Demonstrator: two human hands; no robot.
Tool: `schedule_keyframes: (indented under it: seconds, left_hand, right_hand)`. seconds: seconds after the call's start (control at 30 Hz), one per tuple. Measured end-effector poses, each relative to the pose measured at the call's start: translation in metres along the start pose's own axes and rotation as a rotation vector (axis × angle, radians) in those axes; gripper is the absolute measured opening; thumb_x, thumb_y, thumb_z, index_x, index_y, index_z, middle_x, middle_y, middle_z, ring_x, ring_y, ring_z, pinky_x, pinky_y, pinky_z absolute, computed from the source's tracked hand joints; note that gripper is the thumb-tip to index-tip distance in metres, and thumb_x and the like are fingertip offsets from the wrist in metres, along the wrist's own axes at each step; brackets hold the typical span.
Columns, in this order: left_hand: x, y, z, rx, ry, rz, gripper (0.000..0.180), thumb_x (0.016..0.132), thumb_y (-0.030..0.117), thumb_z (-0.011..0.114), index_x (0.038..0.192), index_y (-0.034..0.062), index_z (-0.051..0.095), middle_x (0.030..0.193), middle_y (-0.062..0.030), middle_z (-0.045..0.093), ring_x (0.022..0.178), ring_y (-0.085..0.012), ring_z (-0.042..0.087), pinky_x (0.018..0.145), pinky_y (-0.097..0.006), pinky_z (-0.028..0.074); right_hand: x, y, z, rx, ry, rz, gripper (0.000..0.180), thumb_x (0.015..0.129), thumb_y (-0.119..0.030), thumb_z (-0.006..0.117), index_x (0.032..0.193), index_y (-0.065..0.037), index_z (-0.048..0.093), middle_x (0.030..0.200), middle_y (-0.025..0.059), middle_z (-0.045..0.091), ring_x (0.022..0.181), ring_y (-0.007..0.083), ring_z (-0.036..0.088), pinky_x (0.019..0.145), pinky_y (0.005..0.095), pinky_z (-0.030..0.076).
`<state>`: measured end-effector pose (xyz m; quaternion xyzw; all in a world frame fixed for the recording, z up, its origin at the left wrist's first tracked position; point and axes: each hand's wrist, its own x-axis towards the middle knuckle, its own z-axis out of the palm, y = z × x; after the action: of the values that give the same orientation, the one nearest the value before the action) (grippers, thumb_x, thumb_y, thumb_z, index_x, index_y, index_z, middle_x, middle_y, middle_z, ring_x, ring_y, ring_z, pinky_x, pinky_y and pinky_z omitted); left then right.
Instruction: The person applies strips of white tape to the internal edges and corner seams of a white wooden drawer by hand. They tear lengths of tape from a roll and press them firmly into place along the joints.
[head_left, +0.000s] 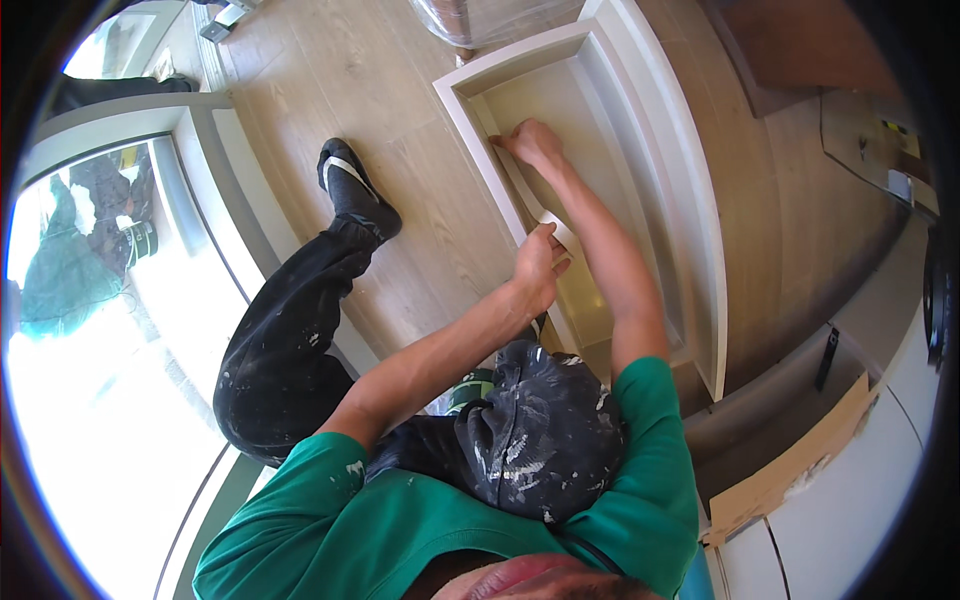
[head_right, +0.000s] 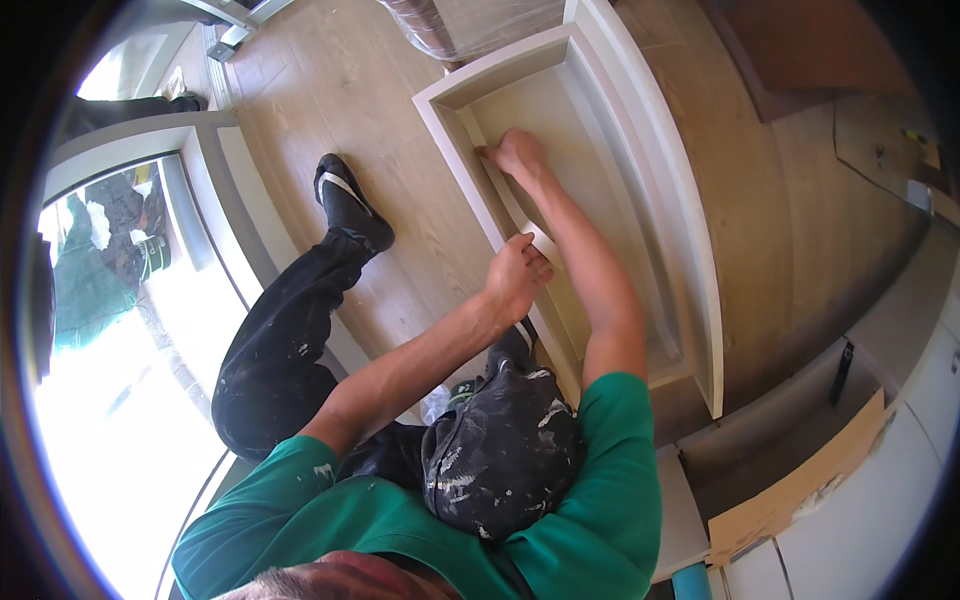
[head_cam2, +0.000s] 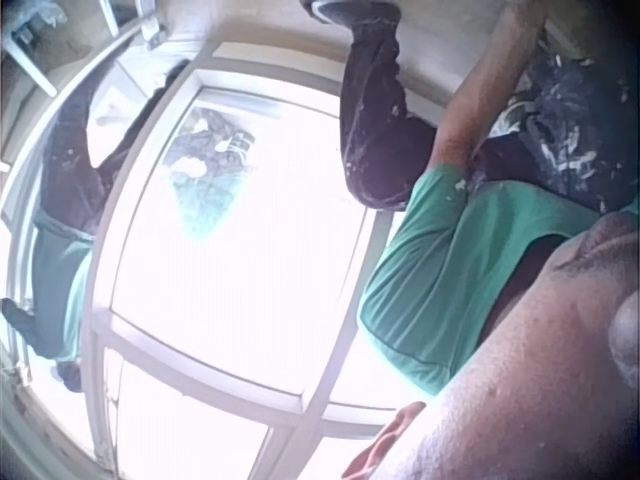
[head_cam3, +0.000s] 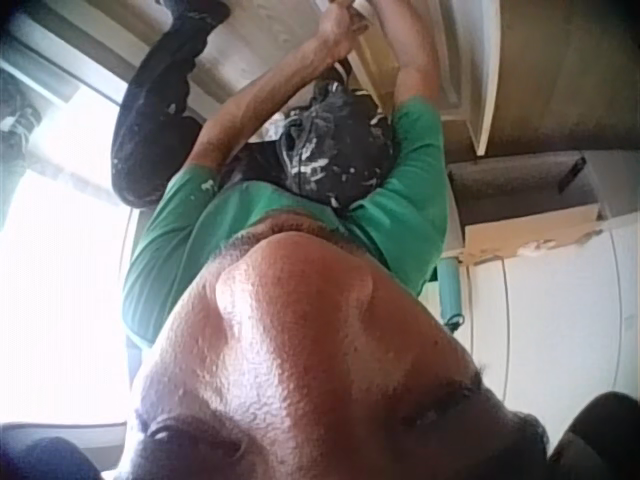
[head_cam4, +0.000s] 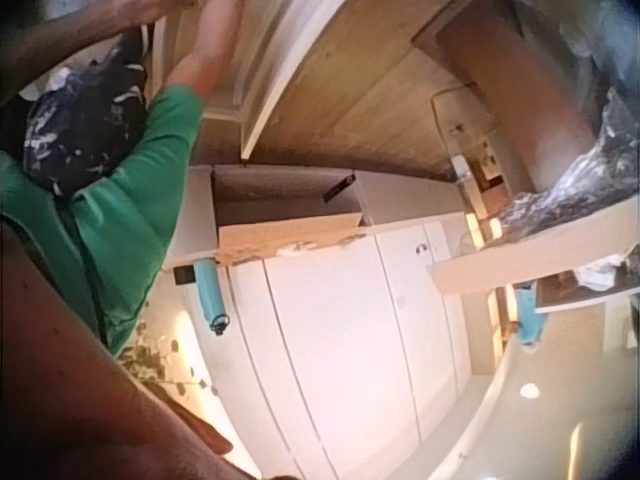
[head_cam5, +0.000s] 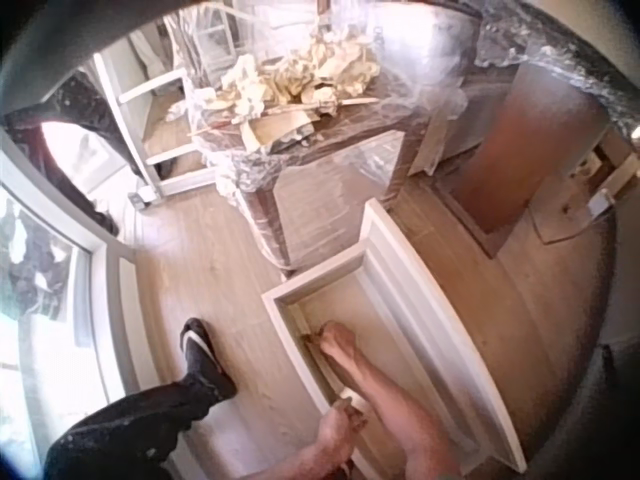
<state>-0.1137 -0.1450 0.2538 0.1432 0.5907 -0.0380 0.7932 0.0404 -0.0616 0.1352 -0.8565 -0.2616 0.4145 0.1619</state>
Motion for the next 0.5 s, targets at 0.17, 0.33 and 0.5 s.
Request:
schedule_keyframes:
  seconds: [0.17, 0.33, 0.5]
  left_hand:
    - [0.011, -0.007, -0.009, 0.006, -0.03, -0.007, 0.036, 0.1, 0.029, 0.046, 0.126, 0.0038, 0.047, 0.118, -0.0113, 0.052, 0.121, -0.029, 0.046, 0.109, -0.049, 0.035]
    - [0.008, -0.006, -0.006, 0.003, 0.027, -0.012, 0.038, 0.099, 0.028, 0.048, 0.127, 0.0026, 0.045, 0.119, -0.0121, 0.05, 0.122, -0.0287, 0.045, 0.11, -0.049, 0.036]
    - [0.002, -0.003, -0.006, 0.011, 0.021, -0.011, 0.04, 0.099, 0.028, 0.048, 0.128, 0.0018, 0.044, 0.121, -0.0121, 0.049, 0.122, -0.0284, 0.044, 0.11, -0.049, 0.036]
  right_hand:
    - [0.004, 0.014, 0.008, 0.064, -0.001, 0.007, 0.048, 0.078, -0.052, 0.075, 0.085, -0.005, 0.076, 0.083, 0.0169, 0.073, 0.08, 0.0321, 0.071, 0.074, 0.0429, 0.054]
    - [0.004, 0.017, 0.017, 0.106, 0.051, -0.04, 0.041, 0.079, -0.047, 0.075, 0.088, -0.008, 0.076, 0.081, 0.0153, 0.072, 0.076, 0.0309, 0.069, 0.071, 0.0422, 0.052]
    - [0.003, 0.015, 0.022, 0.137, 0.071, 0.009, 0.037, 0.079, -0.043, 0.075, 0.087, -0.007, 0.075, 0.08, 0.0155, 0.072, 0.076, 0.0309, 0.069, 0.07, 0.043, 0.052]
